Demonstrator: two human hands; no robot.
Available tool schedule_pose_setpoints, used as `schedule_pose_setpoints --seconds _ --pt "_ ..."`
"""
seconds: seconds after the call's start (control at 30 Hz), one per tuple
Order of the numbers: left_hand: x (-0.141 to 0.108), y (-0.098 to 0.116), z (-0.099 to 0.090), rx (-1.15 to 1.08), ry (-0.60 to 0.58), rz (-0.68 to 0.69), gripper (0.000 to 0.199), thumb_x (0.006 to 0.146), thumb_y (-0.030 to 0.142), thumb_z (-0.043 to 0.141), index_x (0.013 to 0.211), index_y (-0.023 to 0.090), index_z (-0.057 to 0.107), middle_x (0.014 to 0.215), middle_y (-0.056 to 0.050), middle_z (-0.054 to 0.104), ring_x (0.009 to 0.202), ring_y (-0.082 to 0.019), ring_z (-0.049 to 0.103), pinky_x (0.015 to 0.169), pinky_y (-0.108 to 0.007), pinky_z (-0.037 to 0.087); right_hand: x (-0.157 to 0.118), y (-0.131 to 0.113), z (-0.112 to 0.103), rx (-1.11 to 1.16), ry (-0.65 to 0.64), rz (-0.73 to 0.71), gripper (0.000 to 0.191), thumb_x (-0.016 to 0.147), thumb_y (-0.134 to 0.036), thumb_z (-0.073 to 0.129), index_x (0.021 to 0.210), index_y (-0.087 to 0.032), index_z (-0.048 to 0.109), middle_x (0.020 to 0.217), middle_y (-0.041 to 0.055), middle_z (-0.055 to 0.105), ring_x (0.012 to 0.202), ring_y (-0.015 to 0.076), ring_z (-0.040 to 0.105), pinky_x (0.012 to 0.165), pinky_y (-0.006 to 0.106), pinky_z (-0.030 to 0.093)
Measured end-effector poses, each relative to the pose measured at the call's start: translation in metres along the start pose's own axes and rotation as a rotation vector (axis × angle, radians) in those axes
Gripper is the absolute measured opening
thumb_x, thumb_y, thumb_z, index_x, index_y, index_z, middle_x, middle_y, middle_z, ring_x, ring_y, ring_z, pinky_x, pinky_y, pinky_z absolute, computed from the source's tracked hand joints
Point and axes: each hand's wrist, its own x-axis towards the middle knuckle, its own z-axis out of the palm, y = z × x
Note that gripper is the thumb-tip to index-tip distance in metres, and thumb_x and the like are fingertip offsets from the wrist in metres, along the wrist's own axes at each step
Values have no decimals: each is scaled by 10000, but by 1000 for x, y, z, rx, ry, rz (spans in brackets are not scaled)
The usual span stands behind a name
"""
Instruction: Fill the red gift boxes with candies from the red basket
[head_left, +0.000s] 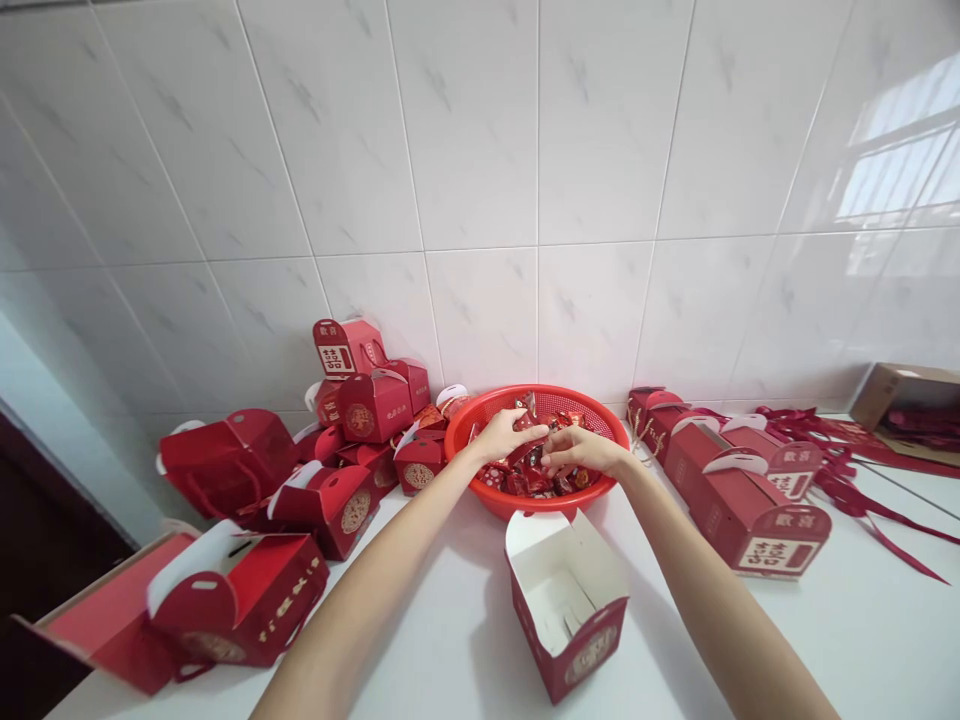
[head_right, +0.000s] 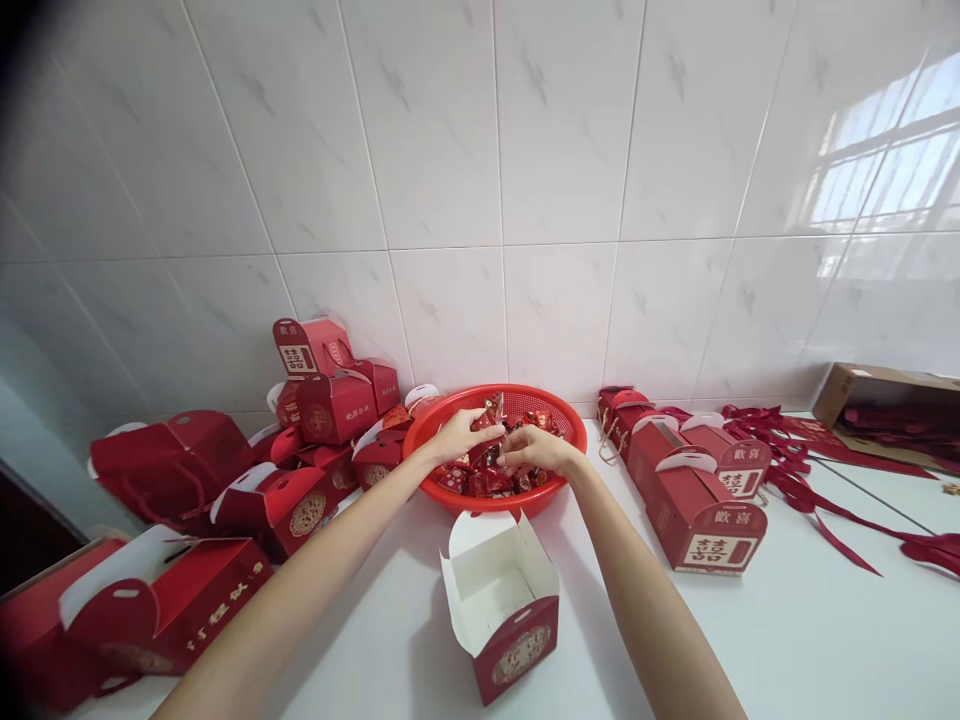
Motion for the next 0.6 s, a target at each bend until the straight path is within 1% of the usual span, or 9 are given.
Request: schedule_pose_setpoints --seconds 0.1,0.17,0.27,0.33,0.43,0.47,0.53,0.57,0.6 --pt "1 -2 2 4 -53 6 576 759 737 578 628 190 451 595 42 421 587 -119 389 564 -262 310 1 2 -1 49 36 -23 364 615 -454 863 742 -169 677 738 8 695 692 155 669 660 271 536" --pt "2 -5 3 8 -58 3 595 766 760 543 623 190 451 589 42 410 581 -118 380 553 -258 290 2 3 -1 66 81 -21 358 631 -452 860 776 -170 694 786 19 715 695 152 674 648 262 543" --pt "4 -9 4 10 -45 0 650 751 821 484 603 189 464 574 43 380 567 -115 351 542 -259 259 3 3 -1 80 142 2 365 627 -449 872 805 -174 712 792 25 722 708 161 681 641 258 558" --pt "7 -10 5 -1 -24 -5 687 731 861 452 549 200 406 548 49 321 542 -106 306 534 -265 231 4 4 -1 89 155 1 368 618 -455 878 791 -177 711 749 14 704 703 167 683 616 253 557" --pt "16 -7 8 -66 18 -12 708 692 885 471 507 220 312 517 57 268 514 -98 276 526 -274 221 4 5 -1 123 176 -17 366 592 -448 886 734 -178 684 684 1 674 653 169 674 560 248 531" --pt "19 -5 9 -101 44 -24 701 692 876 488 504 224 309 506 55 277 510 -102 294 525 -274 236 4 5 0 145 197 -36 359 582 -430 889 728 -178 678 677 2 675 642 167 669 555 249 526" --pt "26 1 12 -187 108 -86 654 737 823 508 516 222 379 493 39 362 528 -127 399 538 -269 305 4 6 -1 229 295 -101 337 559 -378 883 734 -178 675 701 5 692 646 161 665 572 249 526" --pt "29 4 13 -242 127 -133 616 774 781 510 542 214 447 503 22 437 565 -148 473 560 -268 354 4 7 -1 291 377 -144 319 553 -354 871 731 -180 672 715 3 700 652 155 662 582 246 525" --pt "32 7 14 -296 118 -185 575 808 732 511 587 201 523 533 -1 520 619 -170 544 594 -270 405 5 7 -2 365 481 -183 296 550 -337 854 713 -184 659 712 -4 700 646 146 654 580 238 517"
